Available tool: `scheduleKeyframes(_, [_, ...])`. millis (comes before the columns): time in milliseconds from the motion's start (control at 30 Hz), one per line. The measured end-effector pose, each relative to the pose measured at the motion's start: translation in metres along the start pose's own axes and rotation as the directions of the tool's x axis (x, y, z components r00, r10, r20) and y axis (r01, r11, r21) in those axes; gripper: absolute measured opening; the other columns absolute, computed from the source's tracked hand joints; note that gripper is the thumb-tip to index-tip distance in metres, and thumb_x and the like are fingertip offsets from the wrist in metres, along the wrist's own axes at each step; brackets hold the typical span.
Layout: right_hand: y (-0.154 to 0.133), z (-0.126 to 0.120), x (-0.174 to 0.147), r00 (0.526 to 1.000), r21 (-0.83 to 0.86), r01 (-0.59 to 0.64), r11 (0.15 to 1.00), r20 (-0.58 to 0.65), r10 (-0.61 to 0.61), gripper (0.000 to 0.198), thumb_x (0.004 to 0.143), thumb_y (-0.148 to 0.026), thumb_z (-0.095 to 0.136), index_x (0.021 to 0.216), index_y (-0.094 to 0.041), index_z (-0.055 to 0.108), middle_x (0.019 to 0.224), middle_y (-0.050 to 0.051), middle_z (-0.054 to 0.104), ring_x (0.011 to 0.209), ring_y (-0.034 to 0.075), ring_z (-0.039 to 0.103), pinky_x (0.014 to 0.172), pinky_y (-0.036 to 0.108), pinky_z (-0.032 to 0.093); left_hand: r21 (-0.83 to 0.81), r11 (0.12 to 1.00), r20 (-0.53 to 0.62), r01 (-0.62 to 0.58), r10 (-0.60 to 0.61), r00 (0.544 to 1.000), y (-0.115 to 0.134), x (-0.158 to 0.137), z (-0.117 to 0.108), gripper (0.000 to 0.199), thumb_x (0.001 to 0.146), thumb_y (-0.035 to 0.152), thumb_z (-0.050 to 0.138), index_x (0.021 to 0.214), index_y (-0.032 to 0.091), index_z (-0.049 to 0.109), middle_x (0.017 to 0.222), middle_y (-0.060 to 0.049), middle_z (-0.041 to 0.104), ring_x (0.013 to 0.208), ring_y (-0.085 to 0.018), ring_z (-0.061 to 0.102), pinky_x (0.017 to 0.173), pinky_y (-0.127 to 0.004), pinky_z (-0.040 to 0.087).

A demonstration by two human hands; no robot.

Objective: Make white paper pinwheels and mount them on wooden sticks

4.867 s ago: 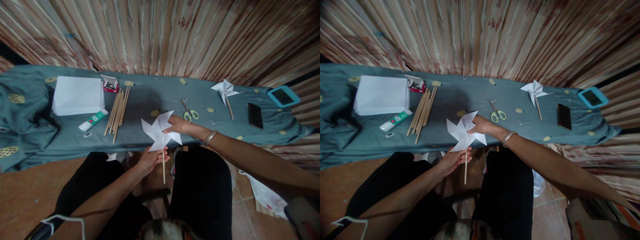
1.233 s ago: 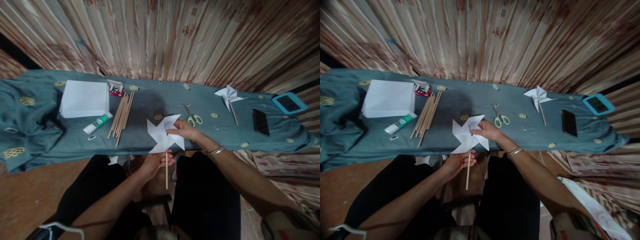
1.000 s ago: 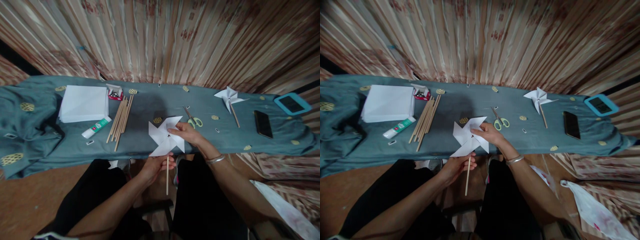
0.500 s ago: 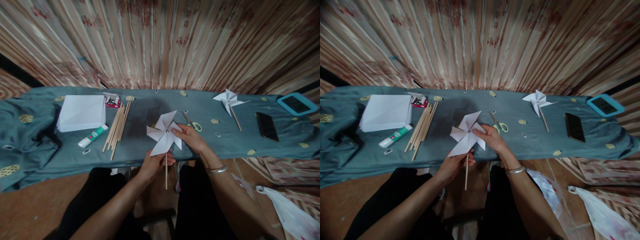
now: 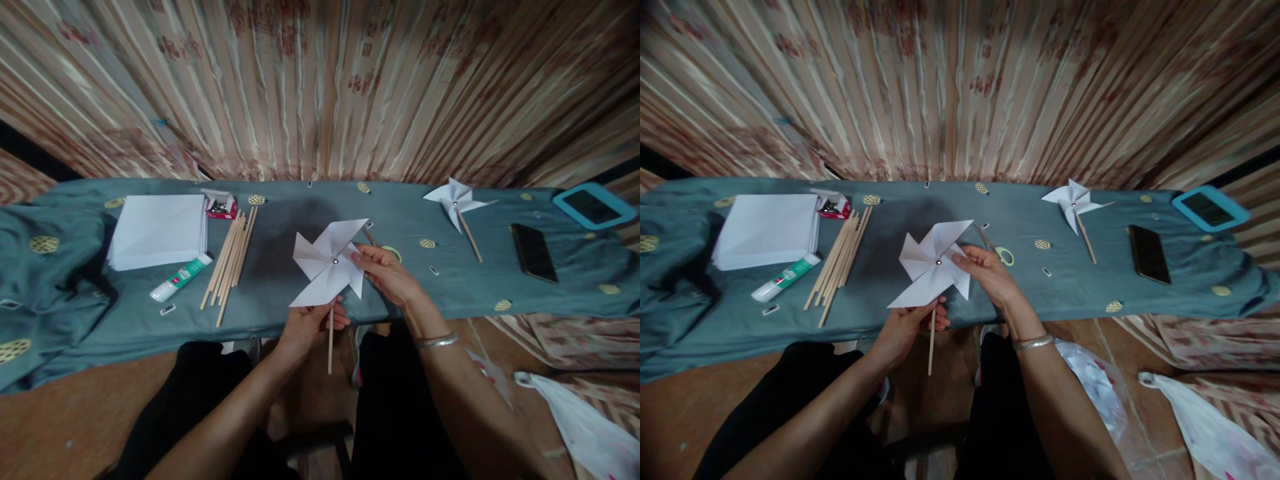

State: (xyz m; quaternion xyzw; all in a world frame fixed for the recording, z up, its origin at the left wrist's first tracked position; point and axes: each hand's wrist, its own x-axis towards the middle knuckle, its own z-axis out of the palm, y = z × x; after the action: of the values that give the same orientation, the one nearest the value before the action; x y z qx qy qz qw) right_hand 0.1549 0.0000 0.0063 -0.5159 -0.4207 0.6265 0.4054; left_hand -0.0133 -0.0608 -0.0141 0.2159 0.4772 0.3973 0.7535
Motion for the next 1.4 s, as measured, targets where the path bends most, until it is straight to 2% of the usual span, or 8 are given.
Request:
scheduleKeyframes(300, [-0.009, 0.008, 0.0, 0.987, 0.084, 0.154, 0.984, -0.068, -0.148, 0.052, 0.059, -0.051, 0.084, 0.101, -0.024, 0.069, 0.106, 0.003, 0.074, 0.097, 0.018, 0.066, 0.092, 0.031, 0.049, 0.125, 0.977, -0.005, -0.172, 0.174, 0.985, 0.017, 0.005, -0.004, 0.016, 0.065, 0.028, 0.077, 0.068, 0.013, 0.073, 0.064, -0.007, 0.073, 0.06, -0.02, 0.07, 0.063, -0.029, 0.058])
scheduleKeyframes(500, [0.007, 0.01, 0.003, 0.968, -0.124, 0.156, 0.98, -0.18, -0.177, 0.044, 0.069, -0.059, 0.071, 0.092, -0.021, 0.071, 0.096, 0.006, 0.073, 0.095, 0.021, 0.065, 0.084, 0.032, 0.05, 0.301, 0.888, -0.113, -0.347, 0.394, 0.912, 0.037, 0.014, -0.013, 0.003, 0.069, 0.016, 0.074, 0.071, 0.017, 0.073, 0.073, -0.002, 0.074, 0.075, -0.018, 0.068, 0.071, -0.024, 0.053])
scheduleKeyframes(633, [0.012, 0.018, 0.0, 0.994, -0.221, 0.103, 0.97, 0.057, -0.093, 0.031, 0.071, -0.048, 0.072, 0.084, -0.02, 0.072, 0.085, 0.004, 0.073, 0.075, 0.017, 0.064, 0.071, 0.03, 0.05, 0.343, 0.836, -0.109, -0.427, 0.487, 0.866, 0.045, 0.018, -0.017, 0.007, 0.069, 0.015, 0.073, 0.072, 0.02, 0.07, 0.074, 0.001, 0.071, 0.084, -0.017, 0.065, 0.075, -0.022, 0.049])
scheduleKeyframes(767, [0.017, 0.033, -0.005, 0.953, -0.213, 0.084, 0.973, 0.301, -0.016, 0.029, 0.068, -0.038, 0.076, 0.088, -0.018, 0.07, 0.082, 0.002, 0.072, 0.07, 0.014, 0.062, 0.07, 0.028, 0.049, 0.394, 0.783, -0.07, -0.482, 0.548, 0.833, 0.049, 0.022, -0.019, 0.005, 0.069, 0.02, 0.071, 0.071, 0.019, 0.067, 0.071, -0.001, 0.068, 0.072, -0.016, 0.062, 0.069, -0.024, 0.048])
scheduleKeyframes(933, [0.033, 0.049, -0.003, 0.926, -0.213, 0.104, 0.972, 0.377, -0.016, 0.017, 0.073, -0.031, 0.069, 0.078, -0.016, 0.066, 0.068, -0.001, 0.064, 0.062, 0.012, 0.057, 0.062, 0.025, 0.046, 0.452, 0.691, 0.027, -0.564, 0.621, 0.783, 0.044, 0.029, -0.021, 0.016, 0.072, 0.032, 0.066, 0.065, 0.018, 0.062, 0.06, 0.001, 0.059, 0.056, -0.014, 0.053, 0.053, -0.024, 0.042])
scheduleKeyframes(1033, [0.037, 0.052, -0.003, 0.945, -0.36, 0.219, 0.907, 0.311, -0.104, 0.012, 0.08, -0.022, 0.058, 0.072, -0.016, 0.064, 0.064, -0.001, 0.062, 0.061, 0.012, 0.055, 0.059, 0.023, 0.042, 0.469, 0.669, 0.014, -0.577, 0.647, 0.762, 0.042, 0.031, -0.019, 0.017, 0.072, 0.034, 0.065, 0.068, 0.018, 0.064, 0.06, 0.002, 0.06, 0.054, -0.013, 0.053, 0.05, -0.023, 0.041])
scheduleKeyframes(1200, [0.024, 0.046, -0.008, 0.937, -0.562, 0.344, 0.753, 0.262, -0.232, 0.017, 0.081, -0.01, 0.051, 0.079, -0.016, 0.067, 0.073, 0.001, 0.068, 0.07, 0.014, 0.061, 0.065, 0.024, 0.041, 0.508, 0.583, 0.122, -0.634, 0.68, 0.723, 0.043, 0.025, -0.015, 0.018, 0.073, 0.037, 0.069, 0.072, 0.019, 0.074, 0.083, -0.004, 0.072, 0.079, -0.018, 0.066, 0.075, -0.028, 0.051])
scheduleKeyframes(1400, [0.015, 0.042, -0.011, 0.934, -0.674, 0.353, 0.649, 0.217, -0.283, 0.016, 0.088, -0.017, 0.052, 0.085, -0.016, 0.069, 0.08, 0.004, 0.072, 0.075, 0.018, 0.065, 0.067, 0.026, 0.041, 0.513, 0.627, 0.086, -0.586, 0.642, 0.762, 0.028, 0.033, -0.022, 0.025, 0.07, 0.032, 0.075, 0.091, 0.019, 0.078, 0.097, -0.007, 0.076, 0.094, -0.023, 0.069, 0.088, -0.033, 0.053])
